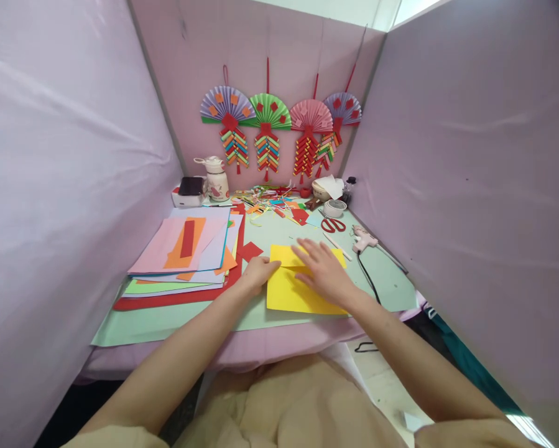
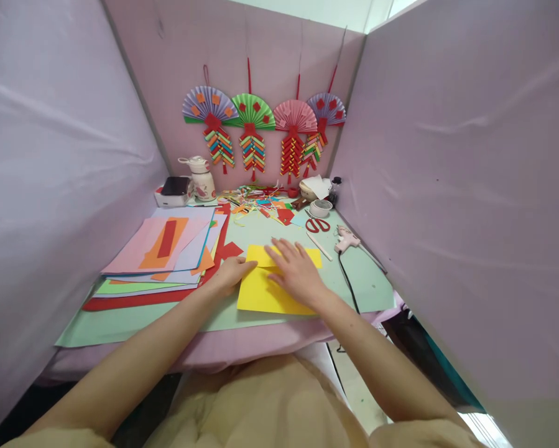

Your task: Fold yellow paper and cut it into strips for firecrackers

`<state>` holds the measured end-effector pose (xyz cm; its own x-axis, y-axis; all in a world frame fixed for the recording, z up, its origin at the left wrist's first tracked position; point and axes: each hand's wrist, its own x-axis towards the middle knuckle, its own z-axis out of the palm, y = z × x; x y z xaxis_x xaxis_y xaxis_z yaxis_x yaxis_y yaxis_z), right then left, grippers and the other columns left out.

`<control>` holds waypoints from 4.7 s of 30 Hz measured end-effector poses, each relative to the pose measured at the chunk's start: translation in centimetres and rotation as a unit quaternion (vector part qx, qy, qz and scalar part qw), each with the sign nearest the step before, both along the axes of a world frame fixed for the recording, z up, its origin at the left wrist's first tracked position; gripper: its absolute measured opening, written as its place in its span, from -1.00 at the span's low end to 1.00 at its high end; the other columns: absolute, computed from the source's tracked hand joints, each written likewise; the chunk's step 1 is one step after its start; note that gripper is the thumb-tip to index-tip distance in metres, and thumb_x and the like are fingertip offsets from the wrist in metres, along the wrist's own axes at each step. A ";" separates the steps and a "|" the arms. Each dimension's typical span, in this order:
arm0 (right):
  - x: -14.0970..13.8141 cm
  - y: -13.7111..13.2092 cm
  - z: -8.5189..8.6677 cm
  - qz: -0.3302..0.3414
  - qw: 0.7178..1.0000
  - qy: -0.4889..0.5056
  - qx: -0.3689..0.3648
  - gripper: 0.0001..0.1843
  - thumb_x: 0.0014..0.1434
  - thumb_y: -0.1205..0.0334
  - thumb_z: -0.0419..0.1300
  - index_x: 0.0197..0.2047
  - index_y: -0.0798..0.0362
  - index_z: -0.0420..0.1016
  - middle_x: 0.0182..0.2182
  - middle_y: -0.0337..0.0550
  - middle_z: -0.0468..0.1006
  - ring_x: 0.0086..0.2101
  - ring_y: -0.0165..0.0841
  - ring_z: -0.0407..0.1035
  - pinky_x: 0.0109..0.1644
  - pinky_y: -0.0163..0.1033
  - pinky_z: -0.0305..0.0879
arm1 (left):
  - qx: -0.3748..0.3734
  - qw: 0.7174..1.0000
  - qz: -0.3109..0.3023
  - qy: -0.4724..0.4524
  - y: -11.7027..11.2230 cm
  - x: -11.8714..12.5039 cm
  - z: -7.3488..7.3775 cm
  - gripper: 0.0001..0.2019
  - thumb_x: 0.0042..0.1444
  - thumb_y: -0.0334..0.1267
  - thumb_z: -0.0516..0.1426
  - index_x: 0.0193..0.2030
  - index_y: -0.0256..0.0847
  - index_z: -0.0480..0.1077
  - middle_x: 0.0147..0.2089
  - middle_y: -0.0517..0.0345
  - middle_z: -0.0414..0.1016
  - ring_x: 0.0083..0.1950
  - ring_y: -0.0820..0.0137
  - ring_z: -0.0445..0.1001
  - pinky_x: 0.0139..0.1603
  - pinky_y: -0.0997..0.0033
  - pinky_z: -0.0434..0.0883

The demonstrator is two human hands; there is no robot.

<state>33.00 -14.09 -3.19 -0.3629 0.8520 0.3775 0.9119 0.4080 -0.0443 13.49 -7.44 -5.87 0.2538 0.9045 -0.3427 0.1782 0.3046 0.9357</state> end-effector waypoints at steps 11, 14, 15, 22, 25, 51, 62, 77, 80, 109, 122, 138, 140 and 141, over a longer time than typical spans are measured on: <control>-0.4 0.4 -4.8 0.000 0.992 -0.022 -0.126 -0.39 0.32 -0.09 -0.16 0.38 -0.12 -0.05 0.37 -0.17 -0.08 0.34 -0.21 -0.24 0.35 0.14 -0.25 | -0.096 0.995 -0.039 -0.011 0.8 -0.1 1.1 -0.96 0.06 -0.40 0.14 -0.35 -0.35 0.40 -0.37 -0.05 0.57 -0.33 0.32 0.56 -0.25 0.36 0.49; -0.4 0.4 -4.7 0.001 0.990 -0.015 -0.139 -0.39 0.32 -0.09 -0.16 0.37 -0.12 -0.03 0.37 -0.17 -0.06 0.34 -0.20 -0.25 0.35 0.16 -0.27 | -0.086 0.994 -0.059 0.037 1.2 -1.5 1.5 -0.90 0.08 -0.36 0.14 -0.39 -0.36 0.42 -0.37 -0.07 0.56 -0.30 0.30 0.56 -0.21 0.35 0.48; -0.5 0.4 -4.6 0.002 0.990 -0.014 -0.142 -0.40 0.32 -0.09 -0.16 0.37 -0.12 -0.02 0.37 -0.17 -0.05 0.34 -0.20 -0.25 0.34 0.16 -0.28 | -0.049 0.993 -0.070 0.085 1.0 -2.0 1.6 -0.87 0.10 -0.32 0.13 -0.39 -0.35 0.43 -0.37 -0.08 0.56 -0.29 0.28 0.56 -0.19 0.33 0.48; -0.3 0.7 -4.6 0.003 0.990 -0.020 -0.139 -0.45 0.33 0.03 -0.11 0.35 -0.09 0.04 0.35 -0.17 0.00 0.33 -0.18 -0.18 0.34 0.15 -0.22 | 0.463 0.766 -0.266 0.359 -4.1 0.1 0.6 -0.69 0.20 -0.35 -0.02 0.05 -0.31 0.36 0.20 -0.16 0.34 0.27 0.16 0.25 0.24 0.12 0.20; 0.4 1.1 -4.6 0.007 0.991 -0.037 -0.131 -0.49 0.33 0.18 -0.13 0.34 -0.07 0.08 0.34 -0.19 0.05 0.32 -0.20 -0.13 0.33 0.13 -0.16 | 0.506 0.702 -0.324 0.382 -5.1 1.6 -0.8 -0.53 0.24 -0.22 -0.01 0.26 -0.35 0.17 0.36 -0.22 0.08 0.41 0.09 -0.06 0.34 -0.02 -0.02; 3.2 2.1 -4.5 0.076 0.985 -0.108 -0.111 -0.41 0.23 0.48 -0.10 0.31 -0.01 0.14 0.30 -0.17 0.15 0.32 -0.20 -0.12 0.30 0.07 0.00 | 0.475 0.729 -0.293 0.397 -4.7 1.3 -2.6 -0.41 0.23 0.02 -0.04 0.30 -0.29 0.19 0.40 -0.16 0.01 0.43 -0.06 -0.22 0.36 -0.10 -0.19; 3.2 2.1 -4.6 0.073 0.983 -0.113 -0.124 -0.39 0.22 0.49 -0.12 0.32 -0.02 0.11 0.32 -0.20 0.10 0.32 -0.21 -0.14 0.30 0.08 -0.03 | 0.473 0.733 -0.303 0.384 -4.4 1.0 -2.3 -0.43 0.24 0.02 -0.05 0.28 -0.30 0.19 0.37 -0.18 0.06 0.42 -0.07 -0.18 0.33 -0.10 -0.19; 3.4 2.3 -5.1 0.078 0.986 -0.102 -0.109 -0.29 0.14 0.59 -0.14 0.32 -0.01 0.11 0.30 -0.18 0.15 0.31 -0.24 -0.10 0.29 0.09 0.03 | 0.500 0.719 -0.332 0.350 0.2 1.2 -1.7 -0.62 0.24 -0.42 -0.10 0.18 -0.46 0.22 0.02 -0.14 0.42 0.05 0.23 0.37 0.07 0.27 0.31; 3.4 2.3 -5.1 0.081 0.985 -0.113 -0.100 -0.27 0.11 0.61 -0.13 0.33 0.00 0.10 0.30 -0.19 0.14 0.32 -0.23 -0.11 0.29 0.10 0.03 | 0.503 0.713 -0.314 0.375 -0.1 1.3 -2.2 -0.57 0.20 -0.41 -0.09 0.19 -0.53 0.21 0.25 -0.25 0.24 0.31 0.11 0.14 0.25 0.21 0.18; 3.1 2.0 -3.5 0.021 0.982 -0.065 -0.177 -0.40 0.30 0.14 -0.02 0.37 -0.03 -0.03 0.33 -0.17 0.07 0.32 -0.19 -0.12 0.31 0.14 -0.06 | 0.463 0.720 -0.318 0.409 -0.1 2.0 -2.5 -0.05 -0.01 0.27 0.11 0.36 -0.40 0.03 0.44 -0.16 -0.15 0.44 -0.09 -0.35 0.31 -0.10 0.10; 3.6 1.8 -3.6 0.000 0.980 -0.031 -0.197 -0.28 0.26 -0.06 0.03 0.39 -0.06 -0.11 0.34 -0.14 0.04 0.31 -0.18 -0.09 0.30 0.16 -0.06 | 0.487 0.695 -0.312 0.426 -0.2 3.1 -1.9 -0.02 -0.09 0.31 0.14 0.25 -0.52 0.18 0.35 -0.36 0.07 0.41 -0.13 -0.14 0.30 -0.10 0.13; 4.3 1.4 -4.2 -0.039 0.983 -0.037 -0.177 -0.13 0.20 -0.24 -0.02 0.41 0.02 -0.20 0.35 -0.05 -0.01 0.31 -0.14 -0.11 0.29 0.13 -0.06 | 0.486 0.708 -0.319 0.402 0.4 3.5 -2.6 -0.05 -0.11 0.42 0.04 0.15 -0.47 0.29 0.34 -0.37 0.09 0.41 -0.10 -0.11 0.29 -0.10 0.11; 4.5 1.3 -4.2 -0.045 0.983 -0.038 -0.173 -0.11 0.19 -0.26 -0.02 0.41 0.04 -0.21 0.35 -0.03 -0.01 0.31 -0.13 -0.12 0.30 0.13 -0.07 | 0.487 0.708 -0.317 0.402 0.4 3.5 -2.6 -0.04 -0.12 0.42 0.06 0.17 -0.46 0.28 0.34 -0.36 0.09 0.41 -0.11 -0.11 0.29 -0.12 0.10; 4.5 1.3 -4.2 -0.048 0.983 -0.039 -0.172 -0.10 0.19 -0.27 -0.03 0.41 0.05 -0.21 0.35 -0.02 -0.01 0.31 -0.13 -0.12 0.30 0.13 -0.08 | 0.487 0.707 -0.318 0.401 0.4 3.5 -2.6 -0.03 -0.11 0.41 0.06 0.20 -0.45 0.25 0.35 -0.34 0.08 0.40 -0.11 -0.11 0.29 -0.13 0.10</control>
